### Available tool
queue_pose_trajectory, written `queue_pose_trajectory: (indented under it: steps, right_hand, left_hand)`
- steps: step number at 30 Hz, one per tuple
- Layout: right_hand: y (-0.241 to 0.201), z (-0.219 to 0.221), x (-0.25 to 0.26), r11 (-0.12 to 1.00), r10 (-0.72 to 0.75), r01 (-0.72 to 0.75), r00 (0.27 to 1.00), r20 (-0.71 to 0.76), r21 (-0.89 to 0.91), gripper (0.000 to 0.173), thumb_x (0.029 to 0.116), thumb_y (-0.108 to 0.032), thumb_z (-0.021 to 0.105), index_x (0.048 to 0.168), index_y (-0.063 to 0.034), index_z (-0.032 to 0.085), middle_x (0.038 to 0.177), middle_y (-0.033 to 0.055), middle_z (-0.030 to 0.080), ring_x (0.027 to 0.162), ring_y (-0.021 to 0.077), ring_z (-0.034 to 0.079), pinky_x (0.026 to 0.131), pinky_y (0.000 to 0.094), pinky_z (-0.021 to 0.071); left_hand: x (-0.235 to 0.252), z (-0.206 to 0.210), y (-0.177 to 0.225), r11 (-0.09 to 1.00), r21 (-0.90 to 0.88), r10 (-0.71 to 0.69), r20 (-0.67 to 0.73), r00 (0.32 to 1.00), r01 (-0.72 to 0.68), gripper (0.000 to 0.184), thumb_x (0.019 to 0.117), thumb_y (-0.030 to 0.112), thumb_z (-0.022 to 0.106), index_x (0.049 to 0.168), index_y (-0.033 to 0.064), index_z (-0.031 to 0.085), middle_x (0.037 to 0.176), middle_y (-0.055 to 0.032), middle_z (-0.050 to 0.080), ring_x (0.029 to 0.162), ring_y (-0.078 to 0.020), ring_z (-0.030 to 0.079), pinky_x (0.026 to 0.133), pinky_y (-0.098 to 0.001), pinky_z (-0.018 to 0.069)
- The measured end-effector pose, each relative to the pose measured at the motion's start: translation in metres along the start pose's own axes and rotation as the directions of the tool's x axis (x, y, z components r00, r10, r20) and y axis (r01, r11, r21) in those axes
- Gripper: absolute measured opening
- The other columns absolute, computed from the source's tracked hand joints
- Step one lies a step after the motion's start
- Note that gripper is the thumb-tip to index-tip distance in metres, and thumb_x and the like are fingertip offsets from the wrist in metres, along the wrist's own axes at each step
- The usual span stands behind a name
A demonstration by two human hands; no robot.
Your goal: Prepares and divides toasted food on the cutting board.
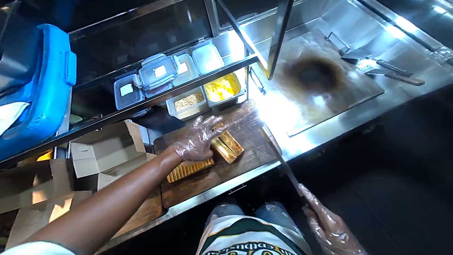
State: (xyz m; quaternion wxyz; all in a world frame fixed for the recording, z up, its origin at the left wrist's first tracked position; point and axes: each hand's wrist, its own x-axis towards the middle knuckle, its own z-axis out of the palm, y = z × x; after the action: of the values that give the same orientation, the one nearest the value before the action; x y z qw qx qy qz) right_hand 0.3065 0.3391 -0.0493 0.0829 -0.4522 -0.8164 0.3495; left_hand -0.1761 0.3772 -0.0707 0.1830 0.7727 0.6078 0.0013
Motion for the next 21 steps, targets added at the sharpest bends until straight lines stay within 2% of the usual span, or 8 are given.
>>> queue_pose_trajectory:
  steps: [5, 8, 11, 14, 16, 18, 19, 21]
  right_hand:
    - [-0.016, 0.018, 0.014, 0.992, 0.091, -0.077, 0.987, -0.136, 0.103, 0.056, 0.0996, -0.012, 0.055, 0.155, -0.0201, 0.049, 0.122, 0.0061, 0.074, 0.091, 0.0132, 0.075, 0.082, 0.0355, 0.0628]
    - [-0.019, 0.024, 0.011, 0.983, 0.099, -0.068, 0.979, -0.179, 0.173, 0.055, 0.1007, -0.011, 0.056, 0.155, -0.0173, 0.048, 0.138, 0.0032, 0.067, 0.101, 0.0081, 0.073, 0.088, 0.0292, 0.0616]
    - [-0.007, 0.022, -0.002, 0.972, 0.159, -0.124, 0.973, -0.166, 0.2, 0.055, 0.1002, -0.01, 0.056, 0.155, -0.0135, 0.047, 0.144, 0.0063, 0.063, 0.107, 0.0124, 0.073, 0.091, 0.0327, 0.0611]
    - [0.005, 0.011, -0.014, 0.954, 0.253, -0.222, 0.957, -0.142, 0.201, 0.056, 0.1007, -0.01, 0.056, 0.155, -0.0134, 0.046, 0.146, 0.0059, 0.061, 0.112, 0.0148, 0.072, 0.095, 0.0361, 0.0598]
    - [0.012, 0.003, -0.015, 0.949, 0.282, -0.252, 0.948, -0.146, 0.191, 0.057, 0.1004, -0.01, 0.056, 0.156, -0.0146, 0.046, 0.145, 0.006, 0.062, 0.112, 0.0163, 0.072, 0.095, 0.0382, 0.0598]
    - [0.02, -0.002, -0.012, 0.944, 0.294, -0.259, 0.942, -0.164, 0.203, 0.057, 0.1005, -0.011, 0.056, 0.156, -0.0165, 0.046, 0.144, 0.0051, 0.062, 0.11, 0.0149, 0.072, 0.094, 0.0368, 0.0601]
    - [0.024, -0.003, -0.01, 0.943, 0.296, -0.258, 0.939, -0.177, 0.208, 0.056, 0.1009, -0.012, 0.056, 0.156, -0.0181, 0.046, 0.144, 0.0043, 0.063, 0.109, 0.014, 0.072, 0.092, 0.0362, 0.0603]
    - [0.03, -0.003, -0.002, 0.95, 0.281, -0.243, 0.939, -0.2, 0.193, 0.056, 0.1005, -0.015, 0.055, 0.155, -0.0207, 0.047, 0.142, 0.0033, 0.064, 0.107, 0.014, 0.073, 0.091, 0.0368, 0.0609]
  left_hand:
    - [0.063, -0.004, -0.004, 0.953, 0.161, 0.187, 0.361, 0.914, -0.258, 0.087, 0.0676, 0.026, 0.087, 0.147, 0.0355, 0.053, 0.15, -0.0002, 0.054, 0.143, -0.0303, 0.044, 0.119, -0.0683, 0.0202]
    - [0.099, -0.014, 0.003, 0.93, 0.181, 0.183, 0.53, 0.828, -0.321, 0.063, 0.0665, 0.026, 0.085, 0.127, 0.0253, 0.067, 0.115, -0.0037, 0.07, 0.111, -0.028, 0.064, 0.097, -0.0555, 0.0496]
    - [0.135, -0.034, 0.011, 0.993, -0.001, 0.091, 0.645, 0.759, -0.118, 0.054, 0.0761, 0.022, 0.086, 0.126, 0.0178, 0.068, 0.11, -0.0112, 0.071, 0.103, -0.0319, 0.067, 0.088, -0.0586, 0.053]
    - [0.147, -0.026, 0.003, 0.902, -0.337, 0.058, 0.711, 0.701, 0.268, 0.036, 0.088, 0.011, 0.077, 0.122, 0.0082, 0.066, 0.106, -0.011, 0.07, 0.095, -0.0224, 0.067, 0.087, -0.0459, 0.0538]
    - [0.124, -0.012, 0.008, 0.561, -0.564, -0.013, 0.725, 0.688, 0.605, 0.038, 0.0957, 0.009, 0.062, 0.133, 0.0065, 0.058, 0.108, -0.0095, 0.066, 0.093, -0.0156, 0.064, 0.084, -0.0359, 0.0539]
    - [0.1, 0.012, 0.013, 0.211, -0.649, -0.1, 0.73, 0.676, 0.731, 0.05, 0.0924, 0.016, 0.064, 0.141, 0.013, 0.054, 0.11, -0.0111, 0.068, 0.092, -0.0186, 0.067, 0.08, -0.0388, 0.0579]
    - [0.091, 0.018, 0.02, 0.174, -0.664, -0.144, 0.714, 0.686, 0.727, 0.049, 0.0918, 0.017, 0.066, 0.14, 0.0141, 0.056, 0.111, -0.0126, 0.068, 0.093, -0.0215, 0.068, 0.081, -0.0417, 0.0575]
    - [0.077, 0.016, 0.039, 0.361, -0.657, -0.276, 0.603, 0.748, 0.662, 0.041, 0.0952, 0.014, 0.067, 0.135, 0.0131, 0.058, 0.114, -0.0134, 0.068, 0.095, -0.0242, 0.067, 0.083, -0.0441, 0.0561]
